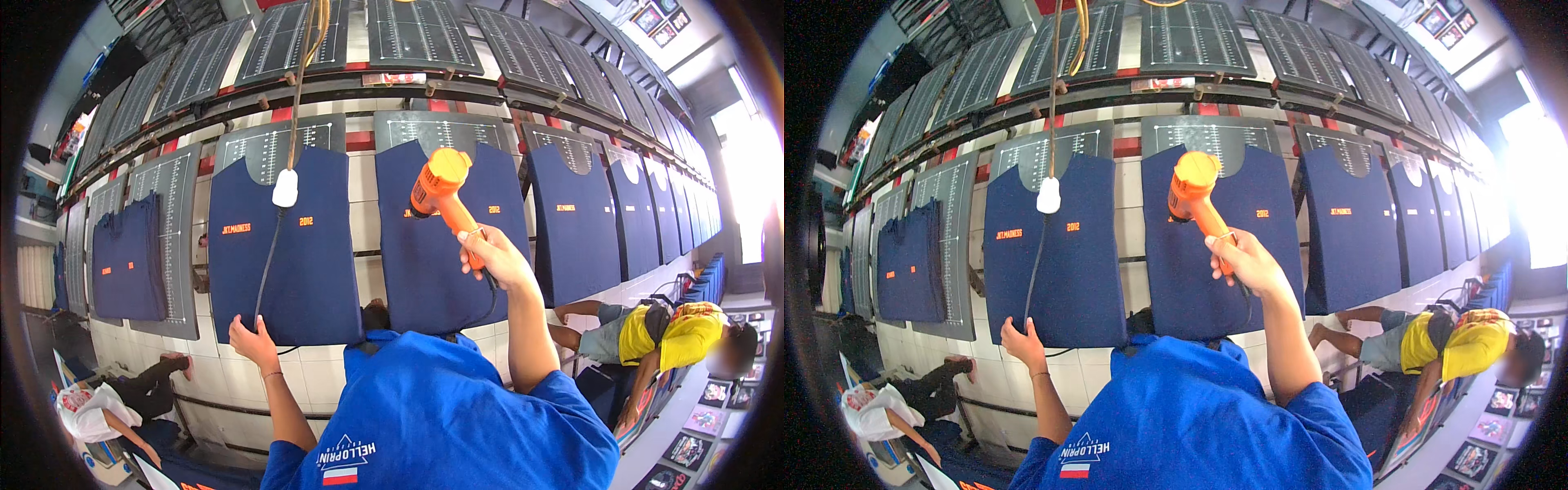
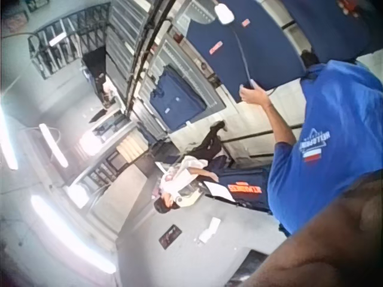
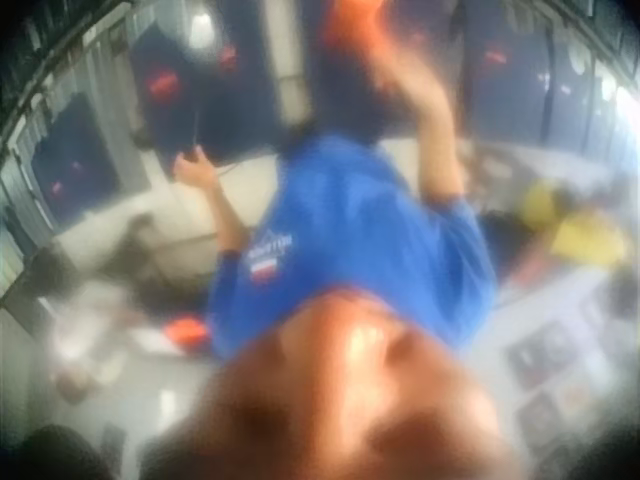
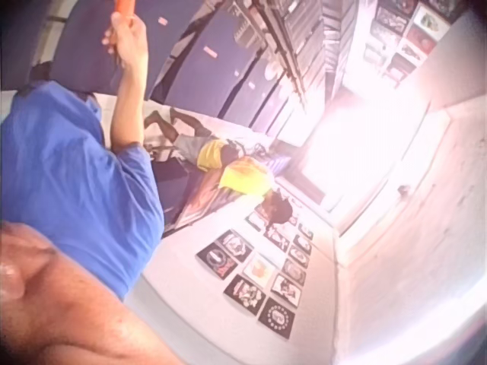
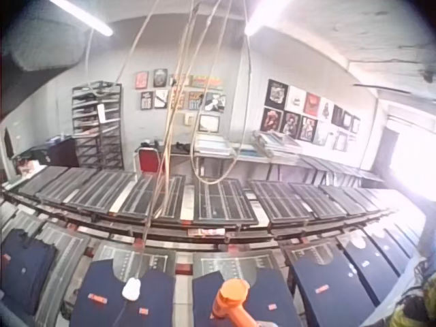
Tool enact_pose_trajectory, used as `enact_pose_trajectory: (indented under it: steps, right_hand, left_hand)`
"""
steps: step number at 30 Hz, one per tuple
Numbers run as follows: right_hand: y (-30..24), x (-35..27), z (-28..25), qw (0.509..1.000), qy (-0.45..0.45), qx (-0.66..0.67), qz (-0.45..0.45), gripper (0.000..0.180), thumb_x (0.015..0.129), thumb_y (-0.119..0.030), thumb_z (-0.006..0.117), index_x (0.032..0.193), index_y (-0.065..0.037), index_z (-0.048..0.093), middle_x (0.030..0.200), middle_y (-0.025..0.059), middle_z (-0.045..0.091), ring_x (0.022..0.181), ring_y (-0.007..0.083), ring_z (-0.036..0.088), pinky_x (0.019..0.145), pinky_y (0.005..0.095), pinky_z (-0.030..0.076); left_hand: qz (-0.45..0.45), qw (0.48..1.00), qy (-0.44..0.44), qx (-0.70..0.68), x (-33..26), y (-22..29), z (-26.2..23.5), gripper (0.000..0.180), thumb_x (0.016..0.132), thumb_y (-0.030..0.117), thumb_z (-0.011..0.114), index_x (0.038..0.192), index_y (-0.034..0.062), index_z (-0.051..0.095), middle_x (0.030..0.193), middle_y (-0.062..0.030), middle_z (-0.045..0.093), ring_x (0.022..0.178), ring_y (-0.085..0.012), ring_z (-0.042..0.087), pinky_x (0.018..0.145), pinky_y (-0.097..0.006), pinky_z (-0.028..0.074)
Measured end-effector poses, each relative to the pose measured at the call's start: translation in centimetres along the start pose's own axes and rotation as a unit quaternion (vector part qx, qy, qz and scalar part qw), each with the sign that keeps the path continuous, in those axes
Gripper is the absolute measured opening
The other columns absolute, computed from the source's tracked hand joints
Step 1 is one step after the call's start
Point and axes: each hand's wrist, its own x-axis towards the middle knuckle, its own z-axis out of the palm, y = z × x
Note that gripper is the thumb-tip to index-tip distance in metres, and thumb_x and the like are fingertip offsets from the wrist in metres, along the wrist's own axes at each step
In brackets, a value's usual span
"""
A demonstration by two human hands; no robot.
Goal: The person uses a heat gun to dry ink on t-shirts mounted on printing boards, moving between them and occasionally smoothing the fabric by hand.
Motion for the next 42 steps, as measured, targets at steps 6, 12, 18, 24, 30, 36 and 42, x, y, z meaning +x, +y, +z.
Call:
enact_pose_trajectory:
  steps: [6,12,18,24,30,36,42]
  right_hand:
    - [0.2,2.1,0.1,1.000,0.000,-0.024,0.004,0.032,0.091,-0.034,0.059,0.096,-0.003,0.054,0.068,0.0003,0.054,0.057,0.0076,0.056,0.044,0.0204,0.040]
    - [1.3,3.0,0.2,0.999,0.005,-0.036,0.008,0.029,0.090,-0.029,0.062,0.098,-0.002,0.056,0.068,-0.0008,0.054,0.056,0.0064,0.055,0.044,0.0199,0.040]
    - [1.4,3.6,0.1,1.000,0.001,-0.024,0.006,0.028,0.090,-0.028,0.062,0.097,-0.002,0.056,0.068,-0.0009,0.055,0.055,0.0063,0.055,0.044,0.0196,0.040]
    - [1.1,3.3,-0.2,0.999,-0.004,-0.028,0.017,0.027,0.090,-0.029,0.062,0.097,-0.004,0.055,0.068,-0.0014,0.055,0.056,0.0054,0.055,0.046,0.0193,0.041]
    - [1.3,3.2,-0.7,0.999,-0.014,-0.027,0.021,0.030,0.090,-0.028,0.063,0.103,-0.002,0.056,0.069,-0.0025,0.054,0.056,0.0050,0.054,0.045,0.0188,0.041]
    - [1.2,3.1,-0.7,1.000,-0.011,-0.017,0.021,0.029,0.090,-0.027,0.063,0.102,-0.002,0.057,0.070,-0.0020,0.055,0.055,0.0051,0.054,0.045,0.0189,0.041]
    - [1.3,3.1,-0.7,1.000,-0.002,-0.017,0.024,0.027,0.089,-0.024,0.063,0.101,-0.001,0.057,0.068,-0.0016,0.055,0.056,0.0052,0.055,0.044,0.0182,0.040]
  left_hand:
    - [0.139,0.985,0.089,-0.043,-4.3,7.3,0.3,0.062,0.085,0.022,0.060,0.137,-0.0030,0.036,0.139,-0.0246,0.037,0.129,-0.0423,0.034,0.107,-0.052,0.026]
    - [0.185,0.982,-0.043,-0.022,-3.7,13.5,4.7,0.063,0.094,0.032,0.049,0.140,-0.0061,0.029,0.146,-0.0261,0.030,0.137,-0.0421,0.026,0.112,-0.051,0.021]
    - [0.186,0.982,-0.036,0.019,4.2,17.1,8.8,0.063,0.096,0.036,0.044,0.139,-0.0082,0.031,0.148,-0.0263,0.028,0.139,-0.0395,0.025,0.114,-0.049,0.019]
    - [0.202,0.976,-0.076,0.035,4.8,20.0,10.2,0.066,0.096,0.038,0.042,0.142,-0.0061,0.026,0.149,-0.0248,0.025,0.140,-0.0385,0.021,0.115,-0.048,0.016]
    - [0.266,0.958,-0.104,-0.006,2.6,21.0,9.7,0.066,0.096,0.037,0.044,0.143,-0.0055,0.025,0.148,-0.0253,0.027,0.139,-0.0398,0.024,0.115,-0.048,0.017]
    - [0.273,0.959,-0.076,0.000,2.5,21.1,9.7,0.065,0.097,0.036,0.042,0.143,-0.0062,0.024,0.150,-0.0247,0.025,0.140,-0.0383,0.021,0.115,-0.047,0.017]
    - [0.316,0.944,-0.089,-0.018,2.1,21.0,9.7,0.064,0.097,0.035,0.042,0.143,-0.0068,0.026,0.151,-0.0246,0.023,0.141,-0.0378,0.020,0.116,-0.048,0.015]
